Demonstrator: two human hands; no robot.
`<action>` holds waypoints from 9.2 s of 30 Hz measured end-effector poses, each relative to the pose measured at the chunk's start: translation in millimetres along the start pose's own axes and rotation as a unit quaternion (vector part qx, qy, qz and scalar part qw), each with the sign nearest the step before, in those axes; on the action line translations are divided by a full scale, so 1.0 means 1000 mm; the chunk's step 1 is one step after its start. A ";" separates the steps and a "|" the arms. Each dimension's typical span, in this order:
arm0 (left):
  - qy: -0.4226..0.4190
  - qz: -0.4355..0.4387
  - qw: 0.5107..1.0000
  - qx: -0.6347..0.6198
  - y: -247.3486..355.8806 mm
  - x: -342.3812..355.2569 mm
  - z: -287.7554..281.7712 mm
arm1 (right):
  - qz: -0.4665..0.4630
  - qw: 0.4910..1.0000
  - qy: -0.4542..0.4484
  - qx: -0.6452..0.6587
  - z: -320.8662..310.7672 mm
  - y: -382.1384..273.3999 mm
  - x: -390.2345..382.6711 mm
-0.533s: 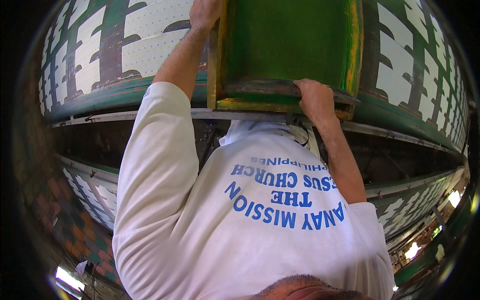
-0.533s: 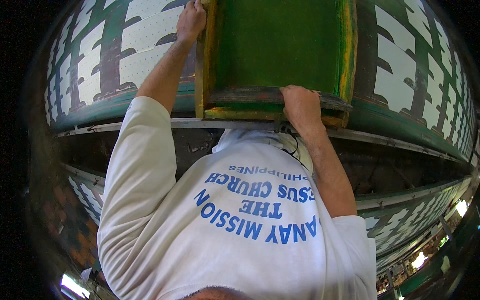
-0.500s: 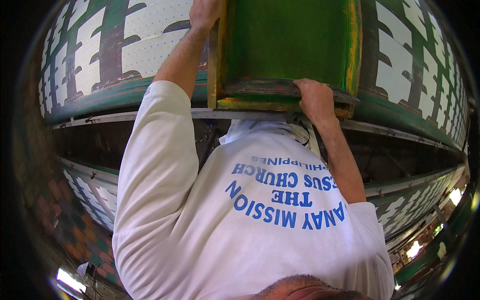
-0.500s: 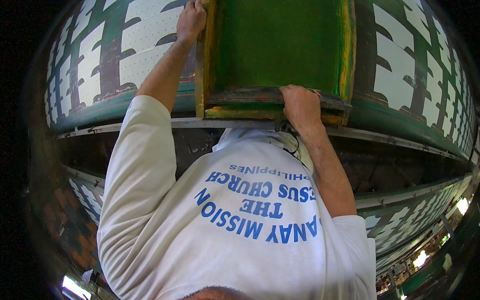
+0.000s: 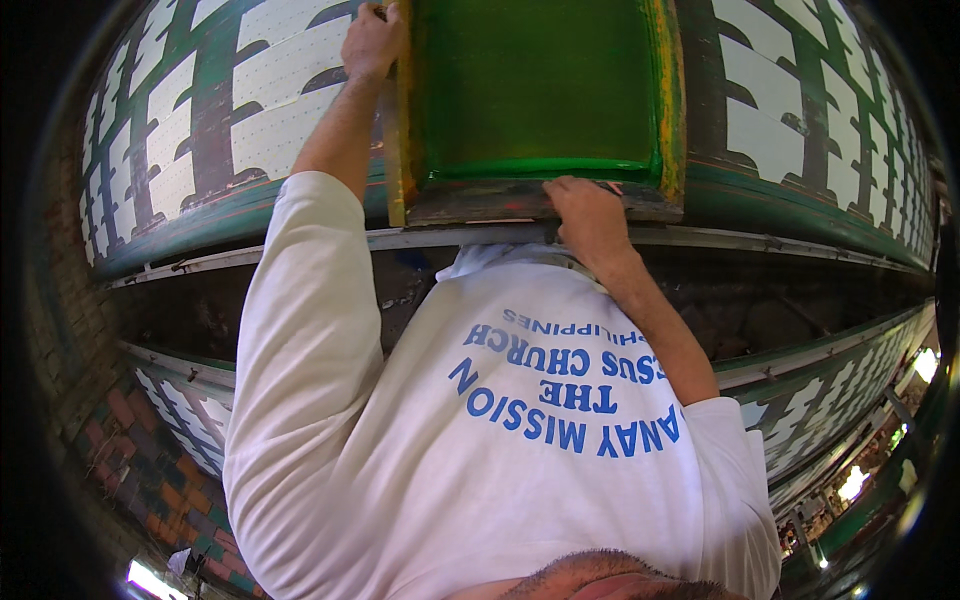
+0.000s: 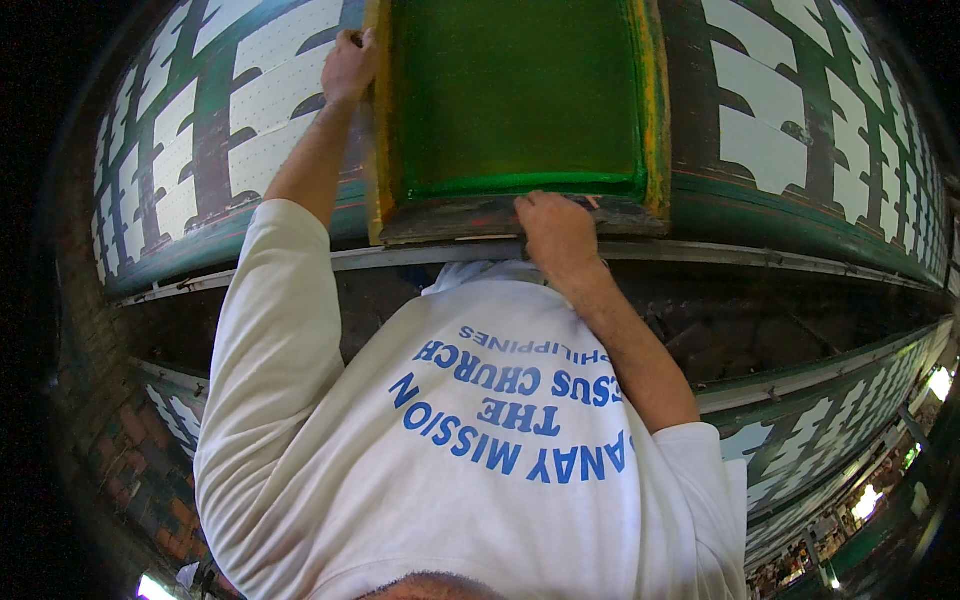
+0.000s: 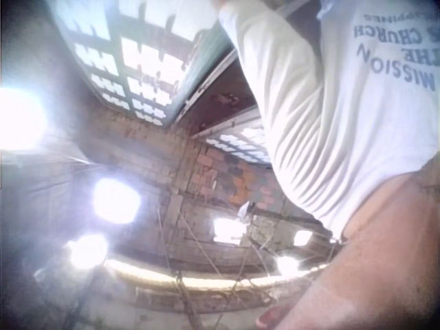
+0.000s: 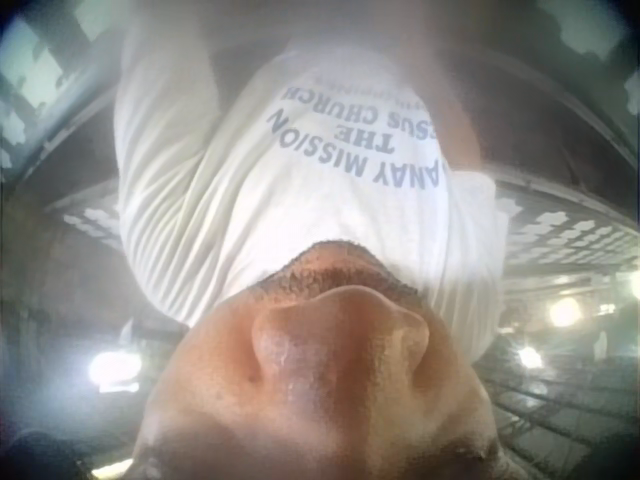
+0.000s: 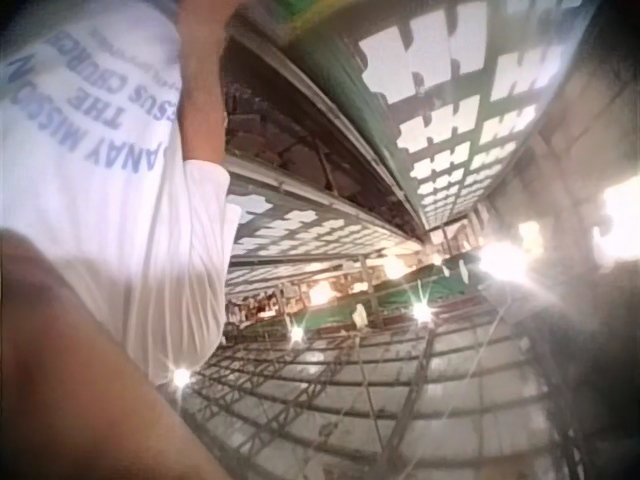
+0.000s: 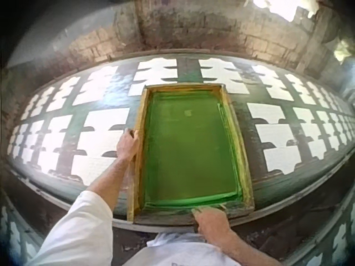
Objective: The person uses a squeegee to spread green ink across a screen-printing frame and repeatedly presses the frame against a large curved surface to transfer the ink. The person repositions the frame multiple times and continues the printing cycle throughout the clip.
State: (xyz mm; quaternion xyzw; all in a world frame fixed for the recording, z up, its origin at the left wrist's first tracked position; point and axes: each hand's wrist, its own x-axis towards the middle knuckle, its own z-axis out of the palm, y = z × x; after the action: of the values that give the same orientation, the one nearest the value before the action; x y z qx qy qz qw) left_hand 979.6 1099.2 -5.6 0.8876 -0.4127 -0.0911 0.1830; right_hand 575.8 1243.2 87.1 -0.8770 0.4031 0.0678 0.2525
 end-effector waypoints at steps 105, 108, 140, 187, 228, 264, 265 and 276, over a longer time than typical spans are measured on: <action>0.159 0.273 0.941 0.123 0.410 -0.174 0.217 | -0.017 0.996 0.067 -0.055 -0.121 0.440 -0.167; 0.094 0.136 0.985 -0.050 0.407 -0.177 0.216 | -0.019 0.990 0.121 -0.068 -0.109 0.441 -0.160; 0.031 -0.015 0.997 -0.073 0.444 -0.185 0.179 | -0.063 0.970 0.191 -0.138 -0.285 0.582 0.224; -0.014 0.020 1.000 -0.002 0.428 -0.171 0.194 | 0.055 0.995 -0.060 -0.055 -0.136 0.454 -0.160; 0.024 0.001 0.998 -0.060 0.413 -0.156 0.189 | 0.106 0.943 0.252 0.188 -0.180 0.652 -0.198; 0.017 -0.002 0.999 -0.049 0.813 -0.332 0.366 | 0.195 0.941 0.167 0.219 -0.239 1.064 -0.354; 0.013 -0.006 0.999 -0.037 0.812 -0.330 0.369 | 0.175 0.953 0.190 0.158 -0.240 1.060 -0.354; 0.014 0.034 0.998 -0.042 0.811 -0.333 0.371 | -0.179 0.973 -0.050 0.134 -0.238 0.921 -0.381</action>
State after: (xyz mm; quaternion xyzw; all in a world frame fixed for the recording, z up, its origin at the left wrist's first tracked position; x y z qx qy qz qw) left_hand 82.3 781.0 -17.6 0.8659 -0.4360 -0.0895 0.2284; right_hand -380.6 877.5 58.0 -0.8886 0.2319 0.0102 0.3957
